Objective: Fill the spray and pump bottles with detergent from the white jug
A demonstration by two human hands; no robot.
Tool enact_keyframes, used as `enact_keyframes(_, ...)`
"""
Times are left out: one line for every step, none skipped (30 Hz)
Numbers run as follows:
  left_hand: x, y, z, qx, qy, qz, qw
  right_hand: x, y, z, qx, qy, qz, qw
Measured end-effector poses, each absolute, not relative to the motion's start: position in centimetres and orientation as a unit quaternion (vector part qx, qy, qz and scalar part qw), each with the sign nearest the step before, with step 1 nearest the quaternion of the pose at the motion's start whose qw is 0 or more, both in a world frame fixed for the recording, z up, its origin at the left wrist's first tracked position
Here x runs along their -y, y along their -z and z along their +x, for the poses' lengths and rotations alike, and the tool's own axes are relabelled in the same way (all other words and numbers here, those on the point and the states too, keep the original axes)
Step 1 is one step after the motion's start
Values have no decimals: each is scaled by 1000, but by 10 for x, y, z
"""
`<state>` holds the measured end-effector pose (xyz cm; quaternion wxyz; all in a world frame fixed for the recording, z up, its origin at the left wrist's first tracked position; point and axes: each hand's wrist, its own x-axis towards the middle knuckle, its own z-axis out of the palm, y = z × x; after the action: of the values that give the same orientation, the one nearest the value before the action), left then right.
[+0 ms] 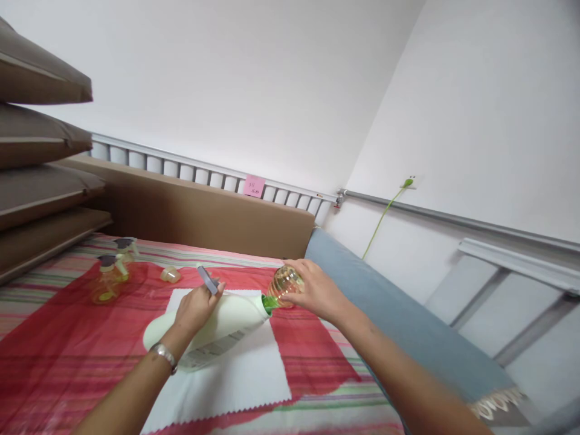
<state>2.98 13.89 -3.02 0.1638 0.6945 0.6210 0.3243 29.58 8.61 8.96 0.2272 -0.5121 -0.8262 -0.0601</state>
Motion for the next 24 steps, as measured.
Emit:
enact_keyframes(-138,31,28,-621,-327,693,165,-85,-91,291,840,75,-493,216)
enact_keyframes(-138,31,27,-620,-333,690,167,-83,-93,287,850,85,-477,206)
enact_keyframes(-138,32,25,-618,-341,688,169,-81,-95,283,858,91,-464,199)
enact_keyframes(-137,34,22,-615,-350,686,171,-80,-97,280,864,94,-455,195)
enact_keyframes(-137,35,20,-613,-358,683,172,-79,-99,278,866,96,-452,192)
enact_keyframes(-137,36,18,-612,-364,680,174,-78,-101,276,865,97,-453,194)
enact_keyframes(-137,37,15,-612,-369,677,176,-78,-103,275,861,97,-458,199)
enact_keyframes(-136,38,13,-611,-372,675,178,-79,-104,275,857,96,-463,206)
enact_keyframes(-136,38,12,-610,-375,674,180,-79,-105,274,852,92,-468,214)
enact_keyframes(-136,39,10,-609,-378,673,183,-80,-105,275,850,88,-470,221)
enact_keyframes(-135,39,9,-607,-382,672,187,-81,-106,275,848,84,-471,227)
enact_keyframes(-135,39,8,-605,-385,671,190,-81,-106,275,848,82,-471,230)
enact_keyframes(-135,39,8,-603,-389,669,194,-81,-106,274,846,84,-472,232)
enact_keyframes(-134,39,8,-601,-394,667,197,-81,-107,274,845,87,-475,231)
enact_keyframes(-134,40,8,-601,-399,664,198,-81,-107,273,843,91,-478,228)
enact_keyframes(-133,40,8,-600,-404,661,200,-81,-106,273,842,94,-482,225)
enact_keyframes(-133,40,8,-599,-411,657,202,-81,-106,273,840,93,-485,223)
enact_keyframes(-132,40,9,-597,-418,653,205,-80,-106,273,838,90,-489,226)
enact_keyframes(-132,40,9,-594,-427,649,208,-80,-105,273,834,84,-493,231)
enact_keyframes(-131,40,9,-591,-437,644,212,-81,-105,274,831,74,-497,238)
enact_keyframes(-131,40,9,-586,-448,639,217,-82,-104,275,826,62,-502,247)
enact_keyframes(-131,40,8,-582,-460,633,223,-82,-103,276,819,47,-510,257)
enact_keyframes(-131,41,6,-577,-473,625,230,-83,-102,278,807,28,-524,270)
enact_keyframes(-131,41,4,-574,-487,615,237,-83,-100,281,789,2,-543,288)
